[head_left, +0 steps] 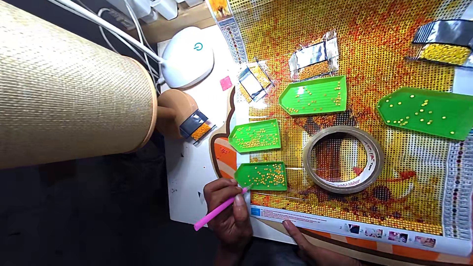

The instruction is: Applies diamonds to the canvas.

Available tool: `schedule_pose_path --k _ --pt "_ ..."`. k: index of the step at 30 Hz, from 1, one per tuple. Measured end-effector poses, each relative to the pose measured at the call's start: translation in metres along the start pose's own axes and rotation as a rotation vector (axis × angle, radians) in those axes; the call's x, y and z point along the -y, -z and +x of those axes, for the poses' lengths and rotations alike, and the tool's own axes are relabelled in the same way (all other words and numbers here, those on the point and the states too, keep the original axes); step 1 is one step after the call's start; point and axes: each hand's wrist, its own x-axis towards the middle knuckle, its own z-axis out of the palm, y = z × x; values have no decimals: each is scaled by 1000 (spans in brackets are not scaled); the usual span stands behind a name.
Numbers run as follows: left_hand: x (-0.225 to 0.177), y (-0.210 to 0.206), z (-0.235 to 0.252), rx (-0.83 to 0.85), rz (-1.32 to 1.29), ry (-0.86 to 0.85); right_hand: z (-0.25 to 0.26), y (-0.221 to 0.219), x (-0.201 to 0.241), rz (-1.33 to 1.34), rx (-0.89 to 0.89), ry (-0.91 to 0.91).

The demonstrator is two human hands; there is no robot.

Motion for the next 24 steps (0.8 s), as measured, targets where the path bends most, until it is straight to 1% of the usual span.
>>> schedule_pose_path --k 1,5,11,15,20,24 --pt "0 0 0 2 7 1 1 -1 1 53 -32 2" --pt "1 1 0 8 28 9 4 -4 2 50 -84 64" --pt "-1 -2 3 25 63 13 6 -3 2 171 -10 34" --pt "2 -1 0 30 93 2 7 -5 0 136 -58 105" --pt "4 3 0 26 42 -15 8 -5 5 114 -54 144" --pt "3 4 0 -6 -23 -40 9 -4 8 139 -33 95"
